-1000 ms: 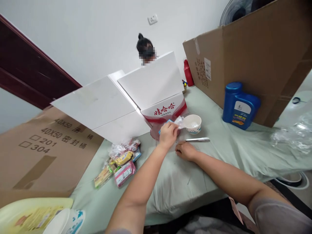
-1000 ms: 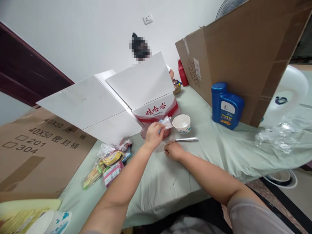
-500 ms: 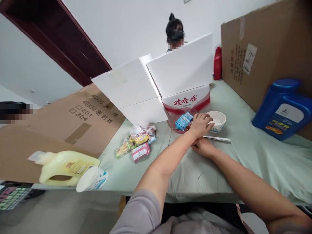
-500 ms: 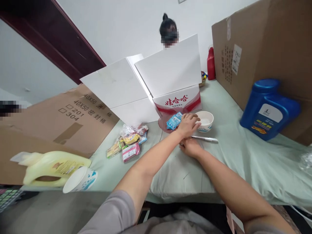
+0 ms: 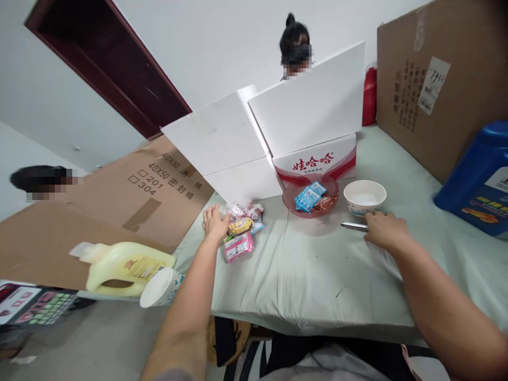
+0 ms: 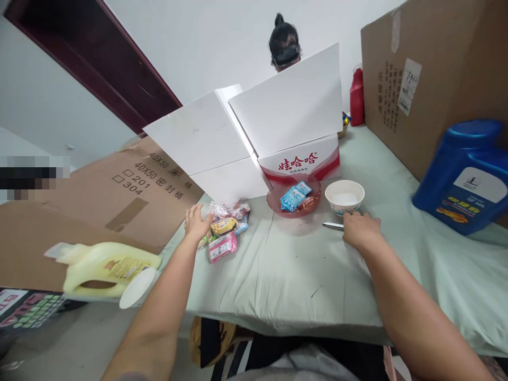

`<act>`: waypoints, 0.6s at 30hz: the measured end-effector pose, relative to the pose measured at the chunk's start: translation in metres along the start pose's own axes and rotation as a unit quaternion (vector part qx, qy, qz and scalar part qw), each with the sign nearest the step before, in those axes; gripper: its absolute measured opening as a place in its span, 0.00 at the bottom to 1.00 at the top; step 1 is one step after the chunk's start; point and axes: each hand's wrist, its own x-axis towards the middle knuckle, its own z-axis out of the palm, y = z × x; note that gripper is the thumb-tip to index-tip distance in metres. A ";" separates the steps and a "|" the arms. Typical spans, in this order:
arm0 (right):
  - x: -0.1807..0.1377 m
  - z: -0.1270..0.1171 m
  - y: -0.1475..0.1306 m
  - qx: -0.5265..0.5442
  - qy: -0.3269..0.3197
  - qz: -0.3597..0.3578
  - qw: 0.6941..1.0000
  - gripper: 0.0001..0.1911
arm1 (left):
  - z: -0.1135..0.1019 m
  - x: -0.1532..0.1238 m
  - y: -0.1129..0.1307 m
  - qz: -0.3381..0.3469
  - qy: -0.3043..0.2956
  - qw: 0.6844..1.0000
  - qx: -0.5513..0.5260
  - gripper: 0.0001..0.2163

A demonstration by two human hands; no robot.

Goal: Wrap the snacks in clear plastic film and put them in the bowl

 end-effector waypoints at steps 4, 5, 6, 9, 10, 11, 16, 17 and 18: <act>0.006 0.008 -0.005 0.012 0.011 -0.033 0.999 0.18 | 0.013 0.005 -0.013 -0.004 -0.060 0.996 -0.070 0.18; 0.007 0.009 -0.006 0.013 0.017 -0.042 0.999 0.18 | 0.017 0.004 -0.014 0.004 -0.059 0.995 -0.083 0.17; 0.007 0.009 -0.007 0.015 0.018 -0.048 0.999 0.19 | 0.020 0.003 -0.015 0.006 -0.057 0.993 -0.099 0.15; 0.007 0.008 -0.009 0.015 0.007 -0.052 0.998 0.19 | 0.023 0.004 -0.020 -0.012 -0.036 0.988 -0.147 0.12; 0.007 0.007 -0.010 0.016 0.005 -0.053 0.998 0.19 | 0.022 0.006 -0.022 -0.023 -0.028 0.986 -0.164 0.10; 0.007 0.007 -0.011 0.017 0.007 -0.056 0.998 0.19 | 0.020 0.009 -0.023 -0.034 -0.021 0.982 -0.183 0.09; 0.007 0.013 -0.016 0.029 0.033 -0.095 0.995 0.17 | 0.009 0.023 -0.021 -0.072 0.042 0.952 -0.295 0.08; 0.008 0.015 -0.017 0.029 0.038 -0.101 0.994 0.17 | 0.008 0.023 -0.018 -0.074 0.051 0.944 -0.319 0.08; 0.008 0.017 -0.018 0.029 0.044 -0.107 0.993 0.16 | 0.007 0.023 -0.015 -0.076 0.055 0.935 -0.342 0.09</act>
